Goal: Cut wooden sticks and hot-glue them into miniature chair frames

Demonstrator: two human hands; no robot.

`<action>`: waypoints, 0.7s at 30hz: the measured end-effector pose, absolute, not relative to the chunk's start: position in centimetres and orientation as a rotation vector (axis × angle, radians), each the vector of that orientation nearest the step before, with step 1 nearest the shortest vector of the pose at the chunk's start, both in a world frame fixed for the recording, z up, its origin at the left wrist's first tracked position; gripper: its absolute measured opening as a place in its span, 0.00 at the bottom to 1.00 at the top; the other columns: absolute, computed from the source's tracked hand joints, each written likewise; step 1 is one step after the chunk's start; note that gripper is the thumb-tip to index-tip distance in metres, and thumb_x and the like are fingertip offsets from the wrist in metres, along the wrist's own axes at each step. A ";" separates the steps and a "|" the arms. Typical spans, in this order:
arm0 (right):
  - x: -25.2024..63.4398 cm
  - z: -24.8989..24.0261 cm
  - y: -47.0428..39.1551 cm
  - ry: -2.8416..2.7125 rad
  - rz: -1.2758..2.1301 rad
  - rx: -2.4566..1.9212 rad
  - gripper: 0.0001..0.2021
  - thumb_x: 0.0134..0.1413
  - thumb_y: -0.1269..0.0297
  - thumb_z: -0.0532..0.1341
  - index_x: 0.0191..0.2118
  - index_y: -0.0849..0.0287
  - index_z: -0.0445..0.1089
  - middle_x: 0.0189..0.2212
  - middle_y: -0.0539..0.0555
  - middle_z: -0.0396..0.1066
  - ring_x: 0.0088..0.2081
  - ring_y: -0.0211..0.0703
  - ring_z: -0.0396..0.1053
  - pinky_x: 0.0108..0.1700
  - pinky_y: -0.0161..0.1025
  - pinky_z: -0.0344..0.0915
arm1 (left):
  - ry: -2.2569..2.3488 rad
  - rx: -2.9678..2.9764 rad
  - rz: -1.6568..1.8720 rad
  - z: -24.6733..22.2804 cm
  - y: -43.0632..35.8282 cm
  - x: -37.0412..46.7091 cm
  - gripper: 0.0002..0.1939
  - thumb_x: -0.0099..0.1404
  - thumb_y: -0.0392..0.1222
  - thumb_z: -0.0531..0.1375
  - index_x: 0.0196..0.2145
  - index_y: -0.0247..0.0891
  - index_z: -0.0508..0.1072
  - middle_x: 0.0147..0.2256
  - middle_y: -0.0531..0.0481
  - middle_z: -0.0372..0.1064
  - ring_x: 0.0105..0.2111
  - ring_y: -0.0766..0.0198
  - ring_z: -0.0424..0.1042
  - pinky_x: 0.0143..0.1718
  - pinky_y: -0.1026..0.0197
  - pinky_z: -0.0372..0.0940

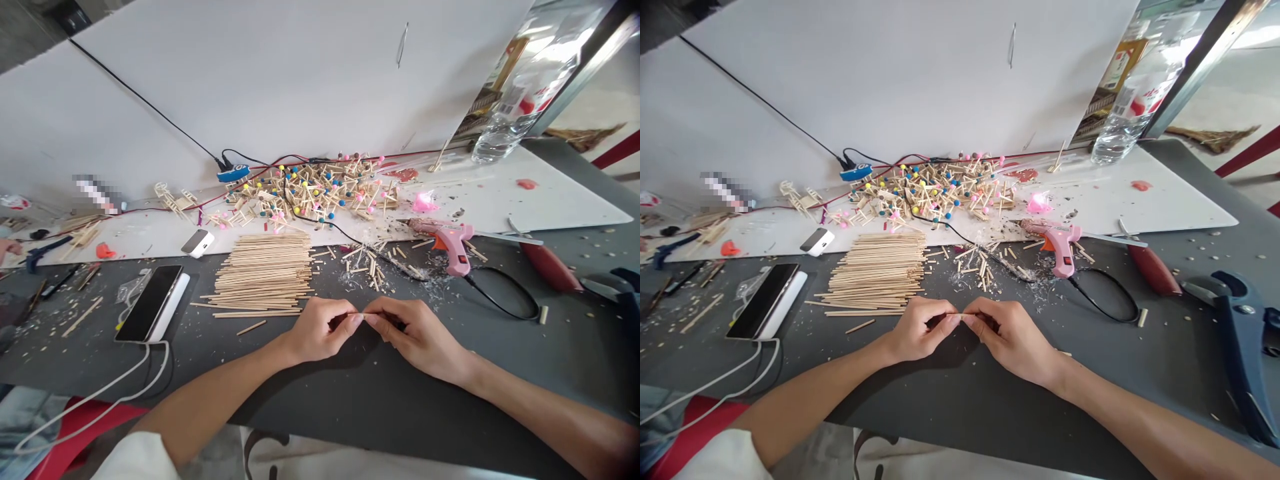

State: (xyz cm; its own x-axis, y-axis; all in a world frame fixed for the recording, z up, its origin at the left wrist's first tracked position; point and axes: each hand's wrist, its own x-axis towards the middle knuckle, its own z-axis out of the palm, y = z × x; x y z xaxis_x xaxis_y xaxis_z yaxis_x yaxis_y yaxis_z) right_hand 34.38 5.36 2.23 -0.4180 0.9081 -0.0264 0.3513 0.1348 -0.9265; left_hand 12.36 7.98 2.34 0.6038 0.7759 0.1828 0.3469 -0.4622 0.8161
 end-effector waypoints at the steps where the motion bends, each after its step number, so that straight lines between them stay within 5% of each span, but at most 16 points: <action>1: 34.4 2.3 5.4 -1.861 1.267 -1.209 0.17 0.71 0.51 0.55 0.40 0.58 0.74 0.25 0.49 0.68 0.26 0.36 0.64 0.29 0.33 0.59 | 0.879 2.055 0.701 2.4 8.0 12.4 0.17 0.73 0.46 0.56 0.31 0.33 0.73 0.21 0.55 0.60 0.21 0.73 0.57 0.25 0.67 0.51; 21: 34.5 2.1 5.5 -1.939 1.236 -1.182 0.18 0.71 0.51 0.54 0.36 0.58 0.72 0.24 0.48 0.66 0.25 0.36 0.62 0.29 0.33 0.58 | 0.855 2.067 0.646 2.5 8.1 12.4 0.19 0.74 0.48 0.54 0.28 0.34 0.70 0.21 0.56 0.56 0.20 0.73 0.55 0.25 0.66 0.50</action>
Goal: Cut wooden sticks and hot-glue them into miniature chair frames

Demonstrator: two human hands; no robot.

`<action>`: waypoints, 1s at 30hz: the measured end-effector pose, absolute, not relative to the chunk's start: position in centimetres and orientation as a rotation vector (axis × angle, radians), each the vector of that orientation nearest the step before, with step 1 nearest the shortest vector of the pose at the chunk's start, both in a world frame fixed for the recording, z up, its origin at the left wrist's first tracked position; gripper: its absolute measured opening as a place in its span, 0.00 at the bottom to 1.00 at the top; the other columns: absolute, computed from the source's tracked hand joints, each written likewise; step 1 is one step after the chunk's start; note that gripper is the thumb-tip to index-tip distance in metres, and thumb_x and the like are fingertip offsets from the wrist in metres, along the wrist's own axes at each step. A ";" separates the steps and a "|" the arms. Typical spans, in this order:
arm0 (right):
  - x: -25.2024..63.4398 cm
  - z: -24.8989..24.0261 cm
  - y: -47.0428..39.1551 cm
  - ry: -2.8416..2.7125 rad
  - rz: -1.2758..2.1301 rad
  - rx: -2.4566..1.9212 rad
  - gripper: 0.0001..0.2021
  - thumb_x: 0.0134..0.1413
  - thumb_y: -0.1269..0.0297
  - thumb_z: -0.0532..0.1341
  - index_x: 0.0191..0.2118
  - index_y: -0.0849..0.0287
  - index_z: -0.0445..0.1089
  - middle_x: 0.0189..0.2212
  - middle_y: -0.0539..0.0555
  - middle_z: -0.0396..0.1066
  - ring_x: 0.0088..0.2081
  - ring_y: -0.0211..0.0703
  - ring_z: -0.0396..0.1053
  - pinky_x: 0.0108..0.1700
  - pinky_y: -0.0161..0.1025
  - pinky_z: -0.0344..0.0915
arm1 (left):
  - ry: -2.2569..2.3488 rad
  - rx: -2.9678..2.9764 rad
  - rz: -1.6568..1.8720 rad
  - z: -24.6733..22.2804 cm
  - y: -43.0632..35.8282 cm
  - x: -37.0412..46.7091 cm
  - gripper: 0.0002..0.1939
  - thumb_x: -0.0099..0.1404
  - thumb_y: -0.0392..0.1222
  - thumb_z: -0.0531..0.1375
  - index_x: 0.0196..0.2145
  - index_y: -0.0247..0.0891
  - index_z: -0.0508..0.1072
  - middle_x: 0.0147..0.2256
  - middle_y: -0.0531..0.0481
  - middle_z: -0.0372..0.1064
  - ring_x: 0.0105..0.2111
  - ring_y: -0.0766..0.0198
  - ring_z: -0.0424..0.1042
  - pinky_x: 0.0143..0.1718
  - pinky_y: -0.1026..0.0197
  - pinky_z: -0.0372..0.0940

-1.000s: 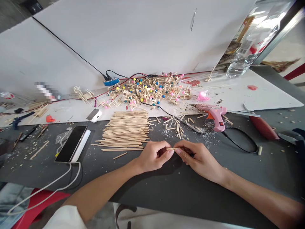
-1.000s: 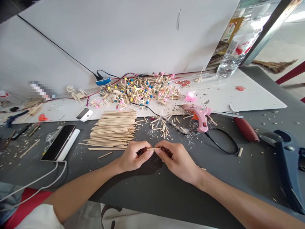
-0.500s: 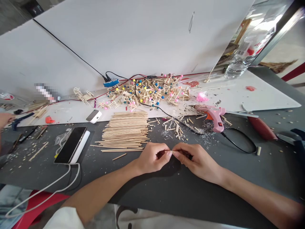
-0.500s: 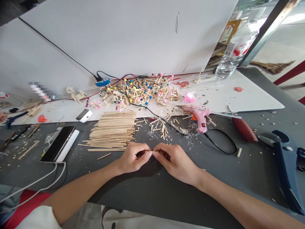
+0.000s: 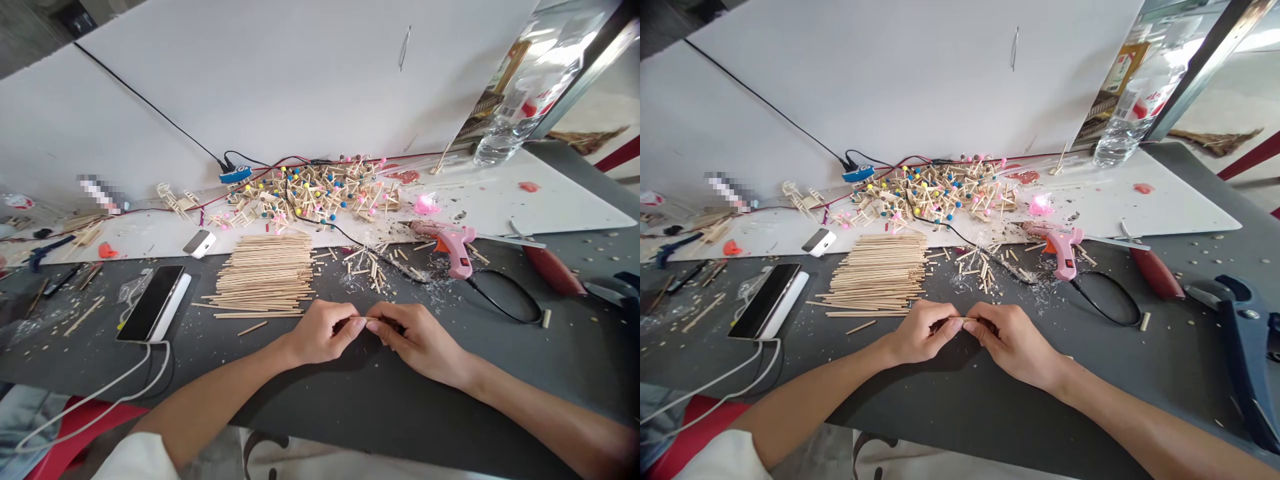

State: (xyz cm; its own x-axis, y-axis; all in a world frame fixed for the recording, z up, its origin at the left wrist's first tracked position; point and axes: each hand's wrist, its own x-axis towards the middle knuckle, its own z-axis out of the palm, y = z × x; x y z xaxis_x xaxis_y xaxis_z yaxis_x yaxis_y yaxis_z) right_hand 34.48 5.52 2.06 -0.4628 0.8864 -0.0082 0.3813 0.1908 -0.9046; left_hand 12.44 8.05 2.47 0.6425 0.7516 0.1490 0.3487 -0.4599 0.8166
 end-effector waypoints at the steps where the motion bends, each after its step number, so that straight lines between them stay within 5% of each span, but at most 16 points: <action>1: 34.5 2.0 5.5 -1.944 1.236 -1.181 0.18 0.71 0.51 0.55 0.36 0.58 0.72 0.23 0.48 0.66 0.25 0.36 0.62 0.29 0.33 0.58 | 0.849 2.086 0.653 2.4 8.1 12.5 0.19 0.74 0.47 0.54 0.28 0.34 0.70 0.21 0.56 0.57 0.20 0.73 0.55 0.25 0.66 0.50; 30: 34.5 2.1 5.6 -1.901 1.291 -1.189 0.19 0.70 0.47 0.55 0.40 0.58 0.72 0.25 0.49 0.68 0.26 0.37 0.66 0.28 0.33 0.61 | 0.925 1.933 0.605 2.5 8.1 12.4 0.21 0.73 0.55 0.55 0.33 0.34 0.73 0.22 0.55 0.61 0.21 0.71 0.57 0.25 0.66 0.53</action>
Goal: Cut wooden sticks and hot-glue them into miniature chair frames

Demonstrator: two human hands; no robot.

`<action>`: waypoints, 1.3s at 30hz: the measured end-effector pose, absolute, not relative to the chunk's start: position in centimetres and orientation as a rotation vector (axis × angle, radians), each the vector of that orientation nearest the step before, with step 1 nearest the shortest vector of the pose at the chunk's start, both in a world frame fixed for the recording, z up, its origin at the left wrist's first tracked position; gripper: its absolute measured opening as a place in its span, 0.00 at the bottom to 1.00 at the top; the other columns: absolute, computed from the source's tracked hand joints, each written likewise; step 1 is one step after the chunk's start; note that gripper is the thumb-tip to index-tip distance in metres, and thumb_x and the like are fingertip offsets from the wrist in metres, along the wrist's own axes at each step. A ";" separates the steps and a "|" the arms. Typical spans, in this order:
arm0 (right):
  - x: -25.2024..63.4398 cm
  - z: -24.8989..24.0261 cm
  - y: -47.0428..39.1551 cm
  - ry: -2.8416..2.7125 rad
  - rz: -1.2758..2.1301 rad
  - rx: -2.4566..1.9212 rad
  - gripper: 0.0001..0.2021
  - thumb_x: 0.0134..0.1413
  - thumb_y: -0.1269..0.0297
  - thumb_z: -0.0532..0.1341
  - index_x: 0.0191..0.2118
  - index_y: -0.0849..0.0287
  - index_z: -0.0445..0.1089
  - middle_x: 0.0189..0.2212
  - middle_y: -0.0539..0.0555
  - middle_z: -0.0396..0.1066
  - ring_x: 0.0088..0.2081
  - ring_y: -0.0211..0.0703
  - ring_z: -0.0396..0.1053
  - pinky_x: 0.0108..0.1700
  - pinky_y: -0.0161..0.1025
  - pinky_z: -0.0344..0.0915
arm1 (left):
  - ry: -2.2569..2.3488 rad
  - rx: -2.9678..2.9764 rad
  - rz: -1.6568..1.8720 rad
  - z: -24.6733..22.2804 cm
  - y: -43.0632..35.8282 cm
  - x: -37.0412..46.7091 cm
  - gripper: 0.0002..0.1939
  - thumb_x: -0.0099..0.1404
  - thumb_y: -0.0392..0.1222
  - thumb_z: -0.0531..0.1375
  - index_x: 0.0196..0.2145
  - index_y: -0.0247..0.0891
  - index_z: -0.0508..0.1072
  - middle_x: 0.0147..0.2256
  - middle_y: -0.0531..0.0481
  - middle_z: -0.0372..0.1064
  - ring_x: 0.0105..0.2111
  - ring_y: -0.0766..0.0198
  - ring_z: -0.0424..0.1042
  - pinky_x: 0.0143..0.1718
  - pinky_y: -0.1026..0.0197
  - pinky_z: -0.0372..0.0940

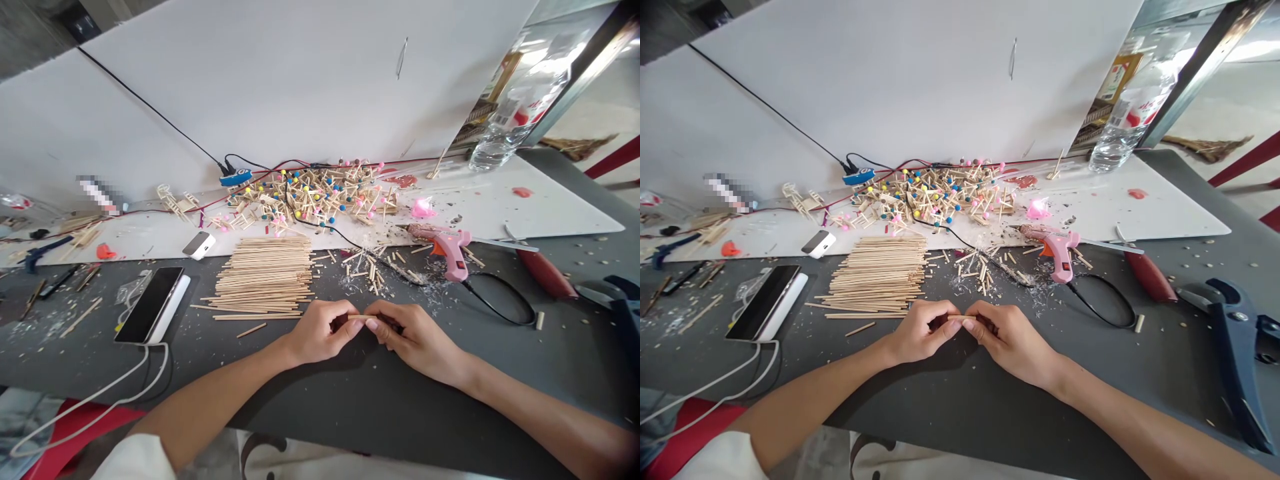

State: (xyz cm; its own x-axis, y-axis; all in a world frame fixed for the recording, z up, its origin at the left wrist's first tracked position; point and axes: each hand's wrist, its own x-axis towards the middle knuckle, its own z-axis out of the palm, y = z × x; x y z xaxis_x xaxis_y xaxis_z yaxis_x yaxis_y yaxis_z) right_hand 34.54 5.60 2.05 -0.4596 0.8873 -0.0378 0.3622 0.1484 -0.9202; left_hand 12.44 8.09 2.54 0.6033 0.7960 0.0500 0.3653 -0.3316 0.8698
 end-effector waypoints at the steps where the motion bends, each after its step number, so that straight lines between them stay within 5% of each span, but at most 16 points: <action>1: 34.6 2.0 5.6 -1.893 1.300 -1.187 0.19 0.70 0.47 0.56 0.39 0.58 0.72 0.25 0.49 0.68 0.26 0.36 0.66 0.28 0.33 0.61 | 0.924 1.925 0.603 2.6 8.1 12.4 0.21 0.73 0.55 0.55 0.34 0.34 0.73 0.22 0.55 0.61 0.21 0.71 0.57 0.25 0.66 0.53; 21: 34.6 2.4 5.7 -1.997 1.256 -1.161 0.23 0.69 0.43 0.55 0.36 0.58 0.72 0.24 0.49 0.68 0.25 0.36 0.61 0.27 0.33 0.57 | 0.857 1.945 0.652 2.6 8.1 12.3 0.19 0.73 0.52 0.55 0.33 0.34 0.73 0.21 0.55 0.60 0.20 0.72 0.56 0.23 0.67 0.52; 29: 34.5 2.5 5.8 -2.041 1.224 -1.119 0.25 0.72 0.45 0.50 0.29 0.57 0.64 0.23 0.49 0.65 0.24 0.36 0.62 0.29 0.35 0.57 | 0.848 2.074 0.558 2.6 8.1 12.5 0.22 0.75 0.53 0.51 0.30 0.35 0.72 0.23 0.53 0.63 0.22 0.70 0.59 0.26 0.66 0.52; 39: 34.7 1.9 5.7 -1.978 1.279 -1.138 0.22 0.72 0.46 0.52 0.35 0.58 0.70 0.25 0.50 0.69 0.26 0.37 0.64 0.29 0.33 0.60 | 0.911 1.974 0.586 2.6 8.0 12.4 0.18 0.73 0.54 0.55 0.39 0.35 0.73 0.23 0.54 0.63 0.22 0.70 0.60 0.26 0.66 0.54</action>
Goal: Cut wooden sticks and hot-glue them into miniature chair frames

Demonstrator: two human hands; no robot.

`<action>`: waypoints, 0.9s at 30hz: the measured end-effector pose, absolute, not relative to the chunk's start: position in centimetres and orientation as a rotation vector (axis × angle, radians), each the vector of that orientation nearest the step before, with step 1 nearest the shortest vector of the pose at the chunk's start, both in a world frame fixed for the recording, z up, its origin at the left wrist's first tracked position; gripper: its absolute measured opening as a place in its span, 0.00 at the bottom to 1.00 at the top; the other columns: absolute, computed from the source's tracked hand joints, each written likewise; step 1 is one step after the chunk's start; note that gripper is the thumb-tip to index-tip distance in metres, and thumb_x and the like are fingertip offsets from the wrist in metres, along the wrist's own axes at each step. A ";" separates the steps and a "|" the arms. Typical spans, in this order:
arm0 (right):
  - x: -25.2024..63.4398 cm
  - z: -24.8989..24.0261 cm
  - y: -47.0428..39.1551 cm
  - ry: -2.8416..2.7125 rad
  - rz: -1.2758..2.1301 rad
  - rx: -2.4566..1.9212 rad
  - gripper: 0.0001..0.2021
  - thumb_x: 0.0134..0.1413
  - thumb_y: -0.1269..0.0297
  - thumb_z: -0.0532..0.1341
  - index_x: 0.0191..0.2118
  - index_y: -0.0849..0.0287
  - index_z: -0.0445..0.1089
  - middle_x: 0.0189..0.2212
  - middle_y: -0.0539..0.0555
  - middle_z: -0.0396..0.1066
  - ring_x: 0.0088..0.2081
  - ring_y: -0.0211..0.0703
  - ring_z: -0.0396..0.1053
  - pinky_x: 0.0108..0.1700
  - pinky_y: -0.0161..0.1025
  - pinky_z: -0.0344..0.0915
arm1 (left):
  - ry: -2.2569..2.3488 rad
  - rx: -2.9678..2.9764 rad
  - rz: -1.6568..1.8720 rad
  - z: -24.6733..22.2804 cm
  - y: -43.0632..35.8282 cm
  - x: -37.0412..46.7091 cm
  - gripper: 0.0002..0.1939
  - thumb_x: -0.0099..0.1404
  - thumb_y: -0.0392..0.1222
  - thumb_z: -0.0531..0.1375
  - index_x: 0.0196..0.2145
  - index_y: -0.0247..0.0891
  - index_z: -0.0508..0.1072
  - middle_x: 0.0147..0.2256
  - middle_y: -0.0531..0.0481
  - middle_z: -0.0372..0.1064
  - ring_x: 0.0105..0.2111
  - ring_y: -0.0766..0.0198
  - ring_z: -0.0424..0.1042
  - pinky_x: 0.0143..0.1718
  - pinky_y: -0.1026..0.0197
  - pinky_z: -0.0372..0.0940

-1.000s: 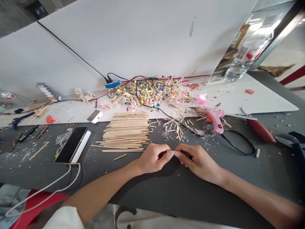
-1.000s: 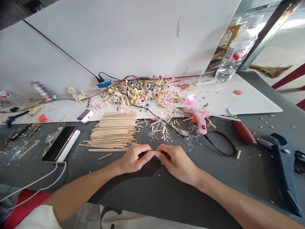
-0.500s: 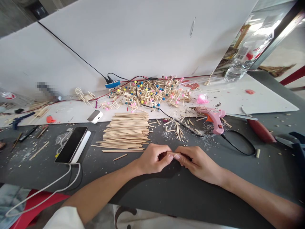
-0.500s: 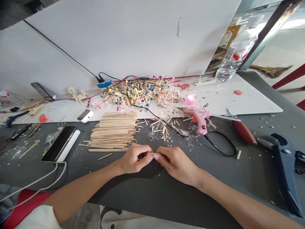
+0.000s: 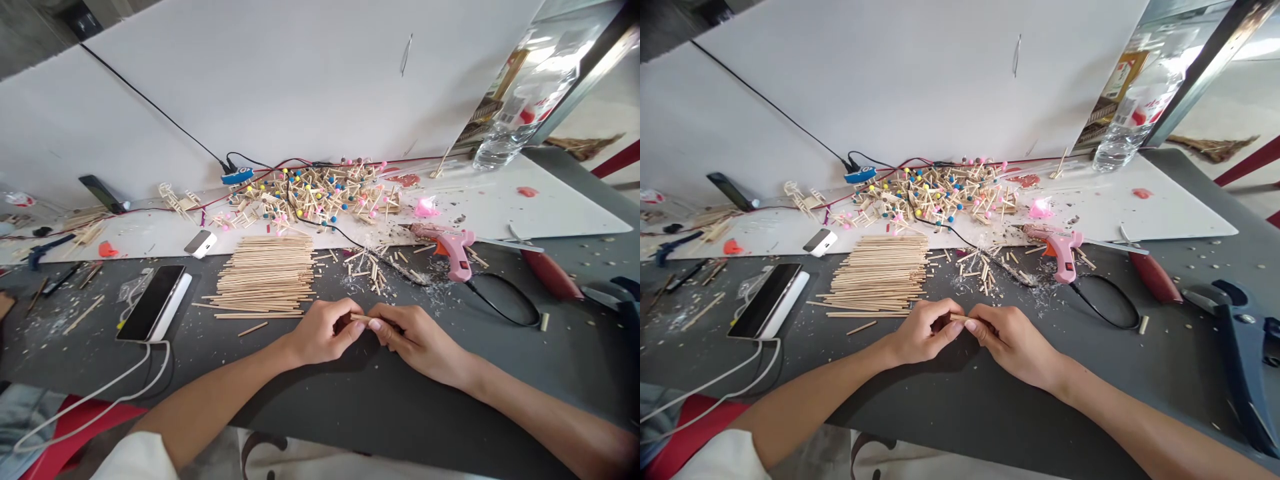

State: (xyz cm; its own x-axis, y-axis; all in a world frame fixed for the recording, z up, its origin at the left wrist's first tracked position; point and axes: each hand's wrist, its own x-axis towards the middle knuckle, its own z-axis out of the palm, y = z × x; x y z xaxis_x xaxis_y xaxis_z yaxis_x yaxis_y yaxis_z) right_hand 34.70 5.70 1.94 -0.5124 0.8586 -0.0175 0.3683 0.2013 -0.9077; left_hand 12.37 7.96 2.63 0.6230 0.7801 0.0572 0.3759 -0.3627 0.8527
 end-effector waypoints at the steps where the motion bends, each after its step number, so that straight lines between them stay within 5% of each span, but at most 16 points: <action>1: 34.7 1.9 5.7 -1.972 1.277 -1.137 0.21 0.72 0.46 0.52 0.36 0.58 0.70 0.25 0.50 0.69 0.26 0.37 0.65 0.29 0.33 0.61 | 0.916 1.964 0.581 2.7 8.0 12.4 0.17 0.73 0.53 0.55 0.40 0.35 0.73 0.23 0.55 0.63 0.21 0.70 0.60 0.26 0.66 0.54; 27: 34.6 2.4 5.6 -2.011 1.245 -1.124 0.21 0.73 0.49 0.52 0.33 0.58 0.69 0.25 0.49 0.67 0.26 0.36 0.63 0.30 0.34 0.59 | 0.854 1.991 0.611 2.5 8.1 12.4 0.20 0.74 0.50 0.54 0.27 0.36 0.65 0.20 0.58 0.53 0.19 0.73 0.53 0.24 0.67 0.49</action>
